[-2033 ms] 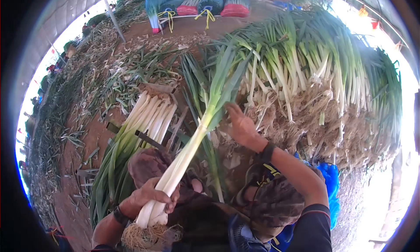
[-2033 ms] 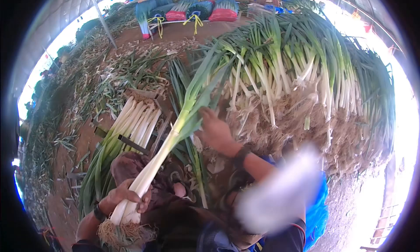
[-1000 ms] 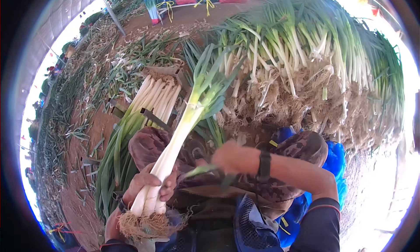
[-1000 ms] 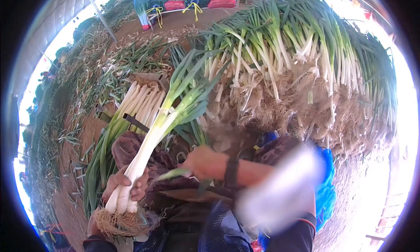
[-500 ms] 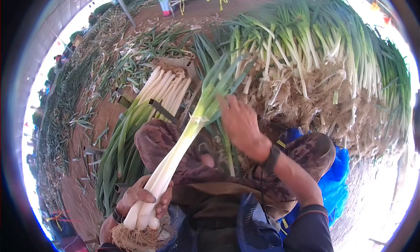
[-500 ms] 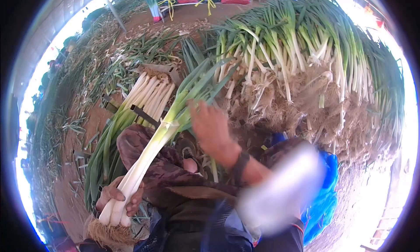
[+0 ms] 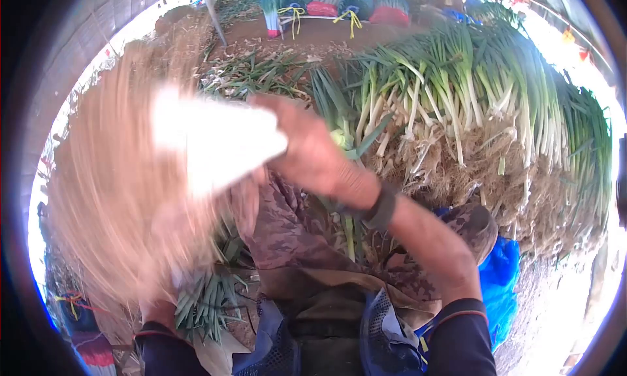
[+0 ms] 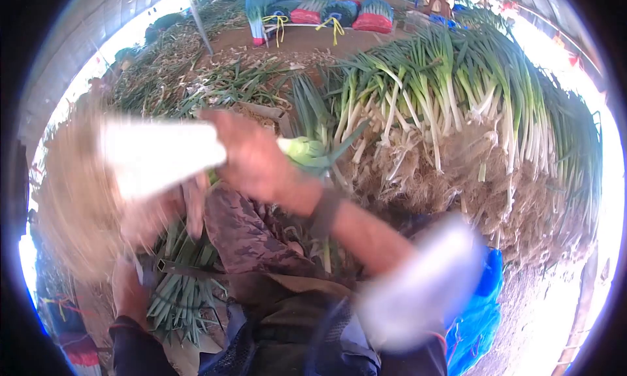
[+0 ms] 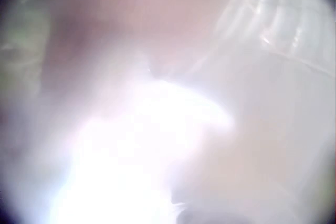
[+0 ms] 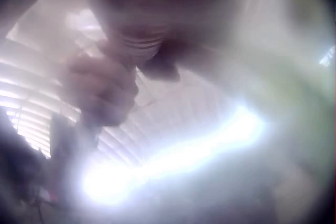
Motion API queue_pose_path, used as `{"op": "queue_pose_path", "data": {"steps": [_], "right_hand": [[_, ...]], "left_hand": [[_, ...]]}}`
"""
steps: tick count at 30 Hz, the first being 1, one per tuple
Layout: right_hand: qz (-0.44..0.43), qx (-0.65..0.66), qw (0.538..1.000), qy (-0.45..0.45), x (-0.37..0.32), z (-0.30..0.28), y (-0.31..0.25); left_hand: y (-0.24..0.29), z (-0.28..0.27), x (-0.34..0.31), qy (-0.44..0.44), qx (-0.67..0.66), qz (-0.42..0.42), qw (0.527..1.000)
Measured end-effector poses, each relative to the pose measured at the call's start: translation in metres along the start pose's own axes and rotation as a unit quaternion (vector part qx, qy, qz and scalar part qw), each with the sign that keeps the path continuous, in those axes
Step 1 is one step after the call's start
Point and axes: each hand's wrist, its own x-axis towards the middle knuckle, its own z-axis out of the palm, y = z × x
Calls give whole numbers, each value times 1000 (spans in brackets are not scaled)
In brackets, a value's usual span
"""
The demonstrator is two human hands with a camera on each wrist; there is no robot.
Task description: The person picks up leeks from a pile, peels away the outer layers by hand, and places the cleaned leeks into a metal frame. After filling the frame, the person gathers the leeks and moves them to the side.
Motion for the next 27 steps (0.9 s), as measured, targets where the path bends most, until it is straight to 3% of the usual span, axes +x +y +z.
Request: {"op": "queue_pose_path", "data": {"steps": [1,2,4,5,6,7,8,10,12,13,14,16,20,22,23,27], "right_hand": [[-41,-49,998,0,14,-14,-17],[-80,-100,992,0,27,-30,-43],[38,-58,995,-66,58,-50,-102],[39,-75,994,-67,68,-58,-121],[40,-90,993,-68,76,-63,-130],[18,-4,997,-81,86,-62,-130],[-37,81,992,-90,87,-61,-134],[106,76,987,-97,81,-62,-173],[79,90,991,-51,74,-72,-161],[48,105,993,-6,72,-68,-156],[49,13,989,138,67,-55,-145],[130,24,989,73,63,-80,-129],[147,26,987,66,52,-99,-141],[117,30,989,81,52,-103,-148],[84,100,991,15,47,-100,-164],[83,46,995,12,45,-118,-164]], "left_hand": [[17,23,3,177,180,118,960],[29,35,11,340,343,227,846],[47,38,32,271,401,347,804],[50,43,46,254,404,367,798],[53,38,61,147,393,359,834],[51,37,70,90,421,309,848],[40,42,80,94,380,303,869],[31,58,91,51,274,305,911],[29,69,95,79,222,284,929],[24,65,105,148,288,310,894],[17,52,118,133,287,327,890],[15,50,124,146,282,284,905],[18,39,127,122,237,284,921],[26,44,124,129,241,313,909],[28,41,122,130,229,309,914],[29,33,117,131,282,298,902]]}}
